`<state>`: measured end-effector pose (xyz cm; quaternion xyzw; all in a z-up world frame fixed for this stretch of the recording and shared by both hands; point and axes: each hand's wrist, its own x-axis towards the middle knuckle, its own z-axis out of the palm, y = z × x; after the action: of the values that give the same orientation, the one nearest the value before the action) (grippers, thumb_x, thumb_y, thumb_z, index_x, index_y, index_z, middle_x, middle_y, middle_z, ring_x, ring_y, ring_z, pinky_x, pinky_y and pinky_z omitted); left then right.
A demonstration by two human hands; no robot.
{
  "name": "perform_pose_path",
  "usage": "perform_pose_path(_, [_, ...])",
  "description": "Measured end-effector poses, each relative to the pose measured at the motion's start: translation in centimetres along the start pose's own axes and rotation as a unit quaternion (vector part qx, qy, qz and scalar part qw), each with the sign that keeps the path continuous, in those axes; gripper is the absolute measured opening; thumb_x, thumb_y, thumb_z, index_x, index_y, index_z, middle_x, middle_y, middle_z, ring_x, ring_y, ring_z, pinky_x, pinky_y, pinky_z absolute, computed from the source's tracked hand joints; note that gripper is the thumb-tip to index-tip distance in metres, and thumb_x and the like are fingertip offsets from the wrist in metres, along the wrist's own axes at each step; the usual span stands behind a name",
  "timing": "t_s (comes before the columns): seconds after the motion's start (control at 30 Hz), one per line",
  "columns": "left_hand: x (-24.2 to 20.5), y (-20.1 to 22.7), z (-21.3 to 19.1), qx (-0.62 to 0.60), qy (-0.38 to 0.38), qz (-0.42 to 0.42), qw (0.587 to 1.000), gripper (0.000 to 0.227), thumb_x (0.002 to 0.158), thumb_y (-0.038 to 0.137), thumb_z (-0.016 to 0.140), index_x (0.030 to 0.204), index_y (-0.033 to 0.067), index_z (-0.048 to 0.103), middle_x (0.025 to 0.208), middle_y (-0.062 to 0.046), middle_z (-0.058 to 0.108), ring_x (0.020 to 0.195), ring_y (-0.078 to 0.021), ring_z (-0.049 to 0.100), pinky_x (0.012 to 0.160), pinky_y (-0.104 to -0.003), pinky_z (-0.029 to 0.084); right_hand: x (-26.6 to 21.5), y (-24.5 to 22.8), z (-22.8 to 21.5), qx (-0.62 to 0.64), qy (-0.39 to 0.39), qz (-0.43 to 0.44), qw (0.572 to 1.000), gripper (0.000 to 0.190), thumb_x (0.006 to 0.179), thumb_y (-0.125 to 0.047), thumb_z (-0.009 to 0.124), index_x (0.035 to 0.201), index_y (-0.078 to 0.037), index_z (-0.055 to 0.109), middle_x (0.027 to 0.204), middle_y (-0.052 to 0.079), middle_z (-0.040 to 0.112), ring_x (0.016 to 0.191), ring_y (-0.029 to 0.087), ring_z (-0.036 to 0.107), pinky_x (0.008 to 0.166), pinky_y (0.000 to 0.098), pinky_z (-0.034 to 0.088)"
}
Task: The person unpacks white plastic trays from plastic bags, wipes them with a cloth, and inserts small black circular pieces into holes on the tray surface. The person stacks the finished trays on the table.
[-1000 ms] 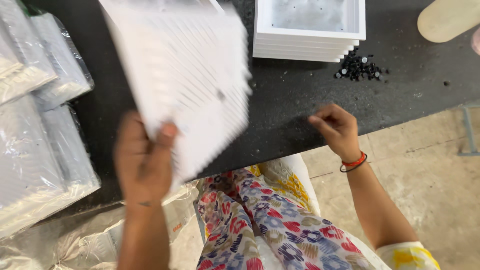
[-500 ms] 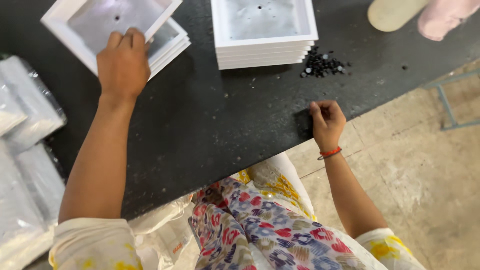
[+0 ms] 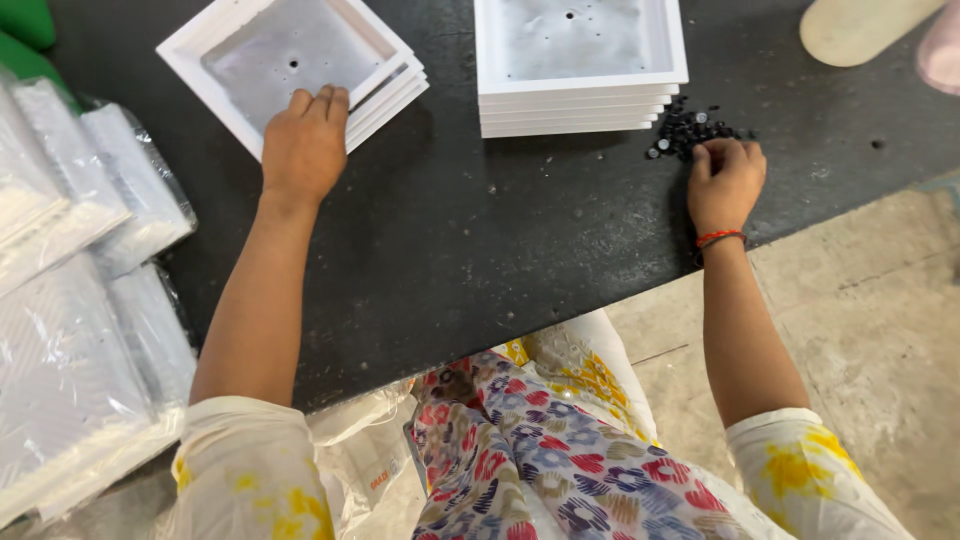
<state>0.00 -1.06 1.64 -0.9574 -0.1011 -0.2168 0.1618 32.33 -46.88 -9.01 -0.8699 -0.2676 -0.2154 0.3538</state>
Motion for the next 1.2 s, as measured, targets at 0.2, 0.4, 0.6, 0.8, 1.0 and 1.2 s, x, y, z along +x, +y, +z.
perform_pose_path(0.2, [3.8,4.7,-4.5,-0.117,0.032,-0.032,0.992,0.039,0.097,0.024,0.074,0.126,0.0000,0.068,0.131,-0.012,0.070,0.114,-0.0325,0.061,0.094,-0.047,0.048,-0.3,-0.1,-0.3,0.023,0.000,0.019,1.000,0.015,0.094,-0.013,0.083,0.097,-0.005,0.071,0.103,0.013,0.066,0.100,0.032,0.060,0.088,0.0438,0.049])
perform_pose_path(0.4, [12.8,15.7,-3.8,-0.254,-0.058,0.051,0.964,0.056,0.096,0.047,0.076,0.127,0.0014,0.067,0.124,-0.016,0.065,0.115,-0.0339,0.060,0.099,-0.047,0.047,-0.4,-0.7,-0.7,0.022,-0.015,-0.010,1.000,0.012,0.089,-0.010,0.084,0.092,-0.006,0.072,0.099,0.012,0.066,0.099,0.033,0.061,0.088,0.0443,0.049])
perform_pose_path(0.6, [16.1,17.6,-2.4,-0.308,0.045,0.132,0.941,0.024,0.093,0.026,0.077,0.101,0.0059,0.069,0.101,-0.007,0.064,0.098,-0.0280,0.064,0.083,-0.043,0.053,-0.3,-1.2,-1.0,0.079,-0.003,0.035,0.996,0.014,0.089,-0.010,0.083,0.093,-0.004,0.071,0.094,0.010,0.068,0.084,0.025,0.066,0.078,0.0383,0.054])
perform_pose_path(0.8, [17.8,15.8,-7.0,-0.265,0.153,0.145,0.941,0.018,0.099,0.023,0.075,0.106,0.0075,0.067,0.104,-0.009,0.065,0.101,-0.0296,0.066,0.087,-0.043,0.054,-0.4,-0.8,-0.7,0.158,0.012,0.105,0.982,0.012,0.094,-0.008,0.080,0.100,-0.002,0.071,0.087,0.006,0.073,0.075,0.012,0.068,0.072,0.0275,0.056])
perform_pose_path(1.0, [10.4,13.1,-18.7,-0.488,0.140,-0.080,0.858,0.035,0.113,0.034,0.053,0.133,0.0061,0.054,0.106,-0.010,0.070,0.095,-0.0245,0.067,0.085,-0.039,0.055,0.0,-2.0,-2.3,0.236,0.023,0.087,0.967,0.014,0.095,-0.002,0.079,0.108,0.001,0.075,0.096,0.007,0.077,0.083,0.010,0.068,0.078,0.0260,0.056])
perform_pose_path(1.2, [-3.0,14.2,-20.9,-0.773,-0.038,-0.388,0.500,0.035,0.102,0.032,0.056,0.121,0.0038,0.062,0.107,-0.002,0.070,0.095,-0.0086,0.062,0.088,-0.025,0.050,-1.5,-8.5,-7.5,0.472,-0.141,0.210,0.844,0.014,0.096,0.002,0.071,0.110,0.004,0.071,0.102,0.010,0.077,0.089,0.012,0.071,0.085,0.0261,0.060])
